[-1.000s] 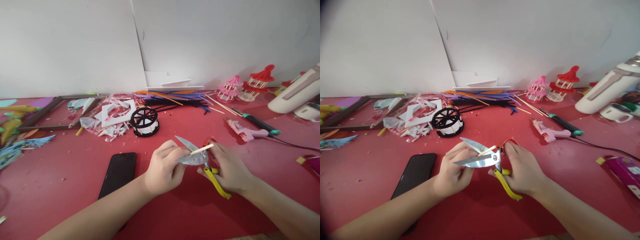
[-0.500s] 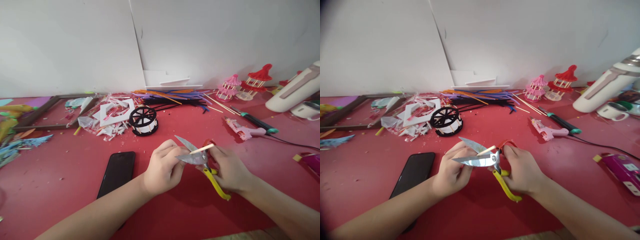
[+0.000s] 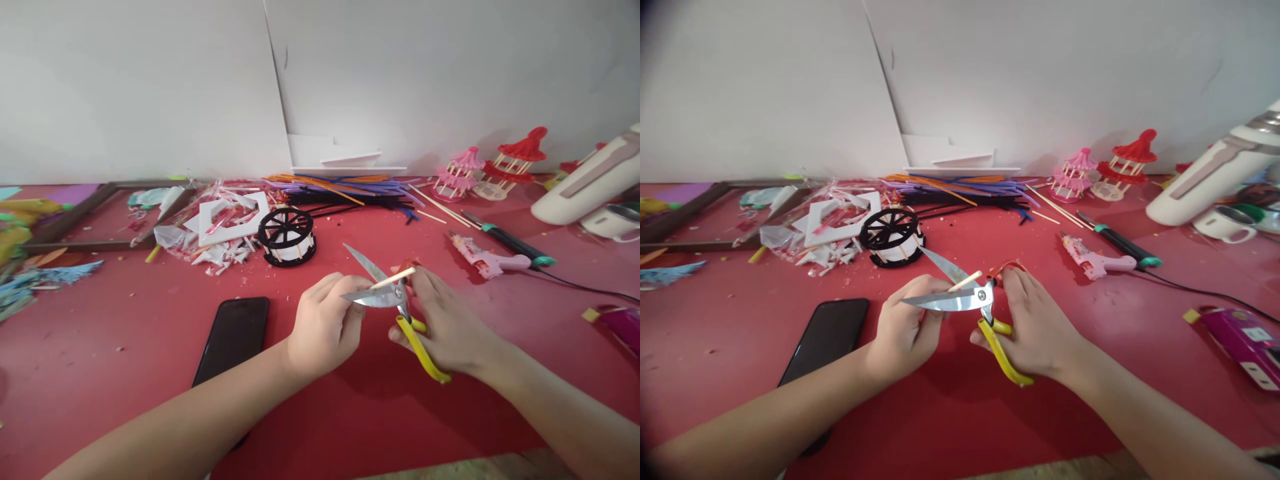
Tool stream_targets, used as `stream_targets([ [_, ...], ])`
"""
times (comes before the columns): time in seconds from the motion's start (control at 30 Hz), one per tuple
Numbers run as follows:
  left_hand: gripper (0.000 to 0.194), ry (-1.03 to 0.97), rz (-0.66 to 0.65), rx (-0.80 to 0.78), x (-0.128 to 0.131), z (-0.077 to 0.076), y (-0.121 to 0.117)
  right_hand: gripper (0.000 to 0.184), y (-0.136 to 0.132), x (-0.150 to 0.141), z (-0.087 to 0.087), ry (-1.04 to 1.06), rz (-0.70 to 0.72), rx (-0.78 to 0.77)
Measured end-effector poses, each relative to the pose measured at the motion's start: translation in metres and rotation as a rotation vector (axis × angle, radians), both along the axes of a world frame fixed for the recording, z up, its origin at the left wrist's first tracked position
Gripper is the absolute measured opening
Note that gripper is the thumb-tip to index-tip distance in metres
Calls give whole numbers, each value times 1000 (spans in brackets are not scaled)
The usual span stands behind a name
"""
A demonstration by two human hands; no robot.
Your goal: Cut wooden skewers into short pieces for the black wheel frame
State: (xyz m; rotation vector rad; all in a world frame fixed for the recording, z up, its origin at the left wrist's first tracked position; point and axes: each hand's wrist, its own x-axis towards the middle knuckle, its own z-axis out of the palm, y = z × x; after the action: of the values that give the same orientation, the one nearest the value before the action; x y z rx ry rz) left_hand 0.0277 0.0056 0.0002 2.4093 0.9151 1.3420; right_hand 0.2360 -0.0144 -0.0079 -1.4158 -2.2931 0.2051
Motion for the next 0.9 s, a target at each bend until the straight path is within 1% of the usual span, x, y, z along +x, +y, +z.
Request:
stream_targets([
  [0.13, 16, 0, 45, -12, 0, 2, -1, 47, 0, -2, 5, 20, -11, -16],
  [0.23, 15, 16, 70, 52, 0, 3, 1, 46, 0, -2, 6, 30, -32, -32],
  [0.33, 16, 23, 63, 113, -1, 4, 3, 48, 1, -1, 5, 30, -45, -52],
  [0.47, 18, 0, 48, 109, -2, 5, 3, 51, 0, 0, 2, 104, -39, -97],
  [0.57, 18, -22, 48, 85, -2, 5, 3, 53, -1, 1, -1, 174, -39, -70],
  [0.63, 19, -16, 53, 62, -2, 4, 2, 54, -2, 1, -2, 177, -43, -31],
  [0.77, 18, -14, 59, 46, -1, 3, 1, 57, -3, 0, -1, 102, 4, 9],
  [0.9, 12, -74, 95, 8, -4, 3, 5, 67, -4, 0, -2, 15, 27, 72],
])
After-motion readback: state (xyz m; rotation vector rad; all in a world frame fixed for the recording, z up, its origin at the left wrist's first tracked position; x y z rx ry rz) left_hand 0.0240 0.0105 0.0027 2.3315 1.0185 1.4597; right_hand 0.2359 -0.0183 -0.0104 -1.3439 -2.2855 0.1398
